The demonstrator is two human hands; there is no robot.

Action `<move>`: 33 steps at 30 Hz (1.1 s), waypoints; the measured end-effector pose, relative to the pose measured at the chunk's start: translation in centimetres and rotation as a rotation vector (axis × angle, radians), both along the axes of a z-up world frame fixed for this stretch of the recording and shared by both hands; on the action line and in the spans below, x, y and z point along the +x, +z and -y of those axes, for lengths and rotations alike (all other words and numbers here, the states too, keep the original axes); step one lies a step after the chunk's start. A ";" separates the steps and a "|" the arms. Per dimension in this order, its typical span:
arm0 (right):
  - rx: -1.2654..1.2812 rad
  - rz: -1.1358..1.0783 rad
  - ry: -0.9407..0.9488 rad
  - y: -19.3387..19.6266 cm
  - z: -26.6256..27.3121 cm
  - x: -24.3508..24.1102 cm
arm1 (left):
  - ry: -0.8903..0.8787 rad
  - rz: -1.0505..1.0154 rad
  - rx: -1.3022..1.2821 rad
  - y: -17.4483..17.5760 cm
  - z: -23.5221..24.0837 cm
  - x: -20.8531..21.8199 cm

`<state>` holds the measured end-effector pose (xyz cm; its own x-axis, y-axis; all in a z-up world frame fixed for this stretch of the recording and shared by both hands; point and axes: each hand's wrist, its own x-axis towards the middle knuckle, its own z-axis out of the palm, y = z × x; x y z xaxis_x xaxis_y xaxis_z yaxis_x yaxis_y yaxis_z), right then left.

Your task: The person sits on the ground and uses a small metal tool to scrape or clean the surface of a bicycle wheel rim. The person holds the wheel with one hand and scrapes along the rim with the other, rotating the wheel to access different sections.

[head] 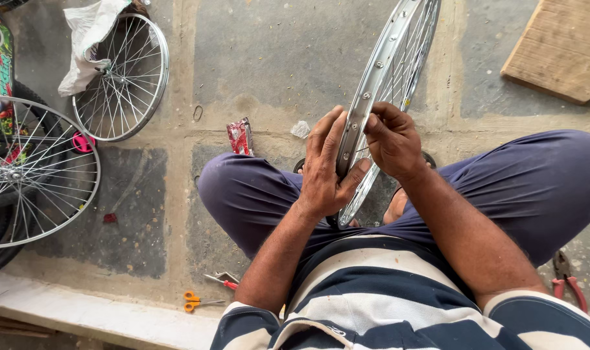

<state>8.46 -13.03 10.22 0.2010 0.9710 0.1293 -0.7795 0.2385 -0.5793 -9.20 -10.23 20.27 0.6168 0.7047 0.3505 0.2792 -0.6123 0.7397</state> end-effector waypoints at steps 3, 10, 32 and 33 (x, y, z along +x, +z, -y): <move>0.043 -0.007 -0.061 1.1 -0.4 0.1 | 0.028 -0.064 0.117 0.2 -0.6 0.1; -0.003 0.963 -0.505 4.8 0.1 0.5 | 0.109 -0.107 0.147 1.3 -1.5 -0.3; 0.051 0.301 -0.035 2.7 -0.6 0.2 | 0.052 -0.112 0.210 0.9 0.0 0.3; 0.011 0.314 -0.056 2.7 -0.1 0.4 | 0.046 -0.107 0.217 0.8 0.1 0.3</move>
<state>8.85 -12.94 12.95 0.2031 0.9576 0.2042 -0.5483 0.2840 -0.7866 -8.85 -10.31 21.06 0.6274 0.6485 0.4311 0.3807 -0.7383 0.5567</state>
